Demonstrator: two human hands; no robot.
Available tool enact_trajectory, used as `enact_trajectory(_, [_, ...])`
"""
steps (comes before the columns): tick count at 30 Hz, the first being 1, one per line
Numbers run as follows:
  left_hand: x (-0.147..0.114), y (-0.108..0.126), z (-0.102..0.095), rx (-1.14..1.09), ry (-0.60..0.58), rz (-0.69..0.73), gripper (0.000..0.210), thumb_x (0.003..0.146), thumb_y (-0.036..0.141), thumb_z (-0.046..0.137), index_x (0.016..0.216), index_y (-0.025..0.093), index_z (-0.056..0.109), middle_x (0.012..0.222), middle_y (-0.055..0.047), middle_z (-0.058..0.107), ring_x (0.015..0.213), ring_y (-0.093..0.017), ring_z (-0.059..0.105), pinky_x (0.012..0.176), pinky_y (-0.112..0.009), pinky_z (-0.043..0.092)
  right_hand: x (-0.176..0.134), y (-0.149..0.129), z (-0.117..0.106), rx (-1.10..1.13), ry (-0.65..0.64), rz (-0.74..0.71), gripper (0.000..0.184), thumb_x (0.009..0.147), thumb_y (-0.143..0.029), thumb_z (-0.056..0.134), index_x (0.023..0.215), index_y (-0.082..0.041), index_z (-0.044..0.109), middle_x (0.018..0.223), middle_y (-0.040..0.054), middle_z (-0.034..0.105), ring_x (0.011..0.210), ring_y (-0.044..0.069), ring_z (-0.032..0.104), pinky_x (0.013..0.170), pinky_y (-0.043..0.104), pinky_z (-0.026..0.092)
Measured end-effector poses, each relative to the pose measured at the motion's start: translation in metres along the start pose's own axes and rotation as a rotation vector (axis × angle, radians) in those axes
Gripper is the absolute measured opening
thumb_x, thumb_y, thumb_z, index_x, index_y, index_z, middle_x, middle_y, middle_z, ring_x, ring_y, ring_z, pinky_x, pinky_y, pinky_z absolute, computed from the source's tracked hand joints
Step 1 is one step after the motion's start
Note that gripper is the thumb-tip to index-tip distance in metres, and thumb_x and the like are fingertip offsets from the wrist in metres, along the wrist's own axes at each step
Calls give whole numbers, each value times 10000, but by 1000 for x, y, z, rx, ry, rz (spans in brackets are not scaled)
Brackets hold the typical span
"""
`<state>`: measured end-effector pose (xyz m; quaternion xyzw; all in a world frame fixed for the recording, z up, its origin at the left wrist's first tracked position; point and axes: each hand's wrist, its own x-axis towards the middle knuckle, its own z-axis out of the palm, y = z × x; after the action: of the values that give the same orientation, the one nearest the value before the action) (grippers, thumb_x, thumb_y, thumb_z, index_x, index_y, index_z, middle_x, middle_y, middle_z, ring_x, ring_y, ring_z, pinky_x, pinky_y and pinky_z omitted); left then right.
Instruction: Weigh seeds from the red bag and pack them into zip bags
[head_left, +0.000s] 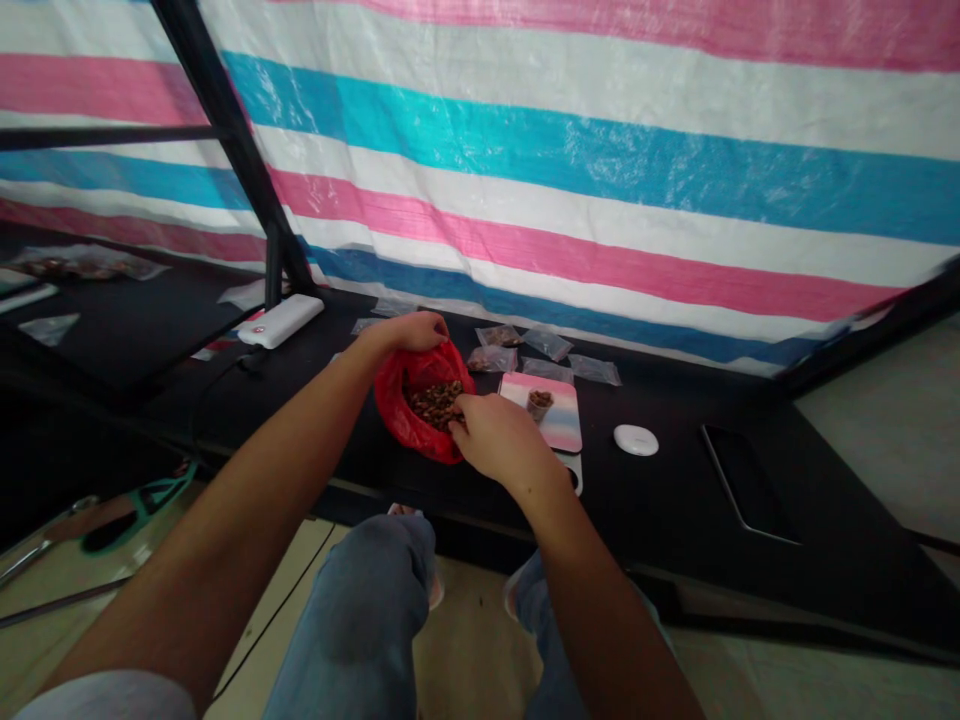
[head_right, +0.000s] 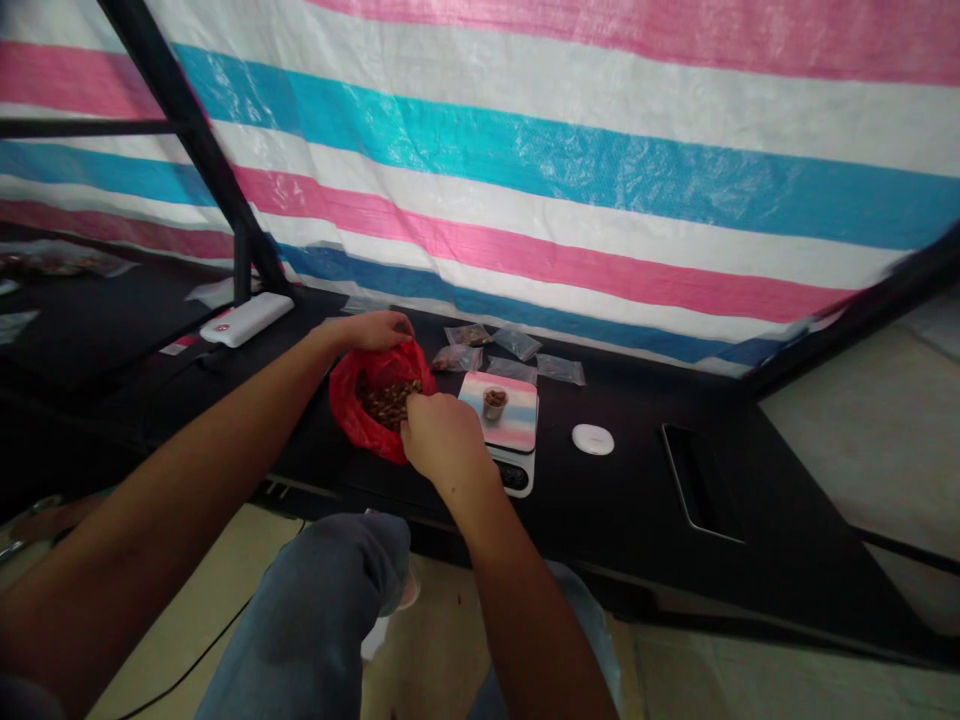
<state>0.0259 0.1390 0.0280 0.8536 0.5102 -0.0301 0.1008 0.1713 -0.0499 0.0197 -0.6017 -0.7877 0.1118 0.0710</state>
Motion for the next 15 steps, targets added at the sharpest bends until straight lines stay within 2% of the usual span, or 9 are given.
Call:
enact_trajectory(4, [-11,-7,12,7,146,10,375,866,176,616,1214,135,747,1242,-128,754,1137,-238,699,1006,-279,526,5,2,3,29,29,21,224,1001,-220,530,1072,-153,731,1079,163,778,1012,297,745,794,357,516])
enact_trajectory(7, [-28,-2,8,15,280,32,327,901,187,572,1162,143,764,1254,-145,705,1169,-260,676,1083,-334,492,14,3,7,100,82,-72,194,979,-163,567,1093,-153,723,1141,140,755,1086,264,712,896,340,511])
enact_trajectory(9, [-41,6,3,1,331,101,306,916,180,533,1101,163,775,1201,-122,709,1108,-242,691,1046,-325,507,20,3,11,141,92,-128,202,967,-166,609,1132,-143,722,1178,139,739,1120,250,690,962,333,498])
enact_trajectory(11, [-56,14,0,-9,298,178,301,898,151,522,1064,169,772,1128,-101,738,1060,-234,701,973,-306,526,26,2,14,160,82,-141,254,956,-207,659,1190,-129,720,1220,154,727,1154,261,671,1000,347,491])
enact_trajectory(15, [-81,24,5,-58,16,160,350,852,92,532,1114,168,752,1124,-84,786,1049,-218,721,890,-266,531,33,3,21,131,47,-97,326,936,-258,709,1238,-135,722,1280,165,715,1201,293,645,1013,375,490])
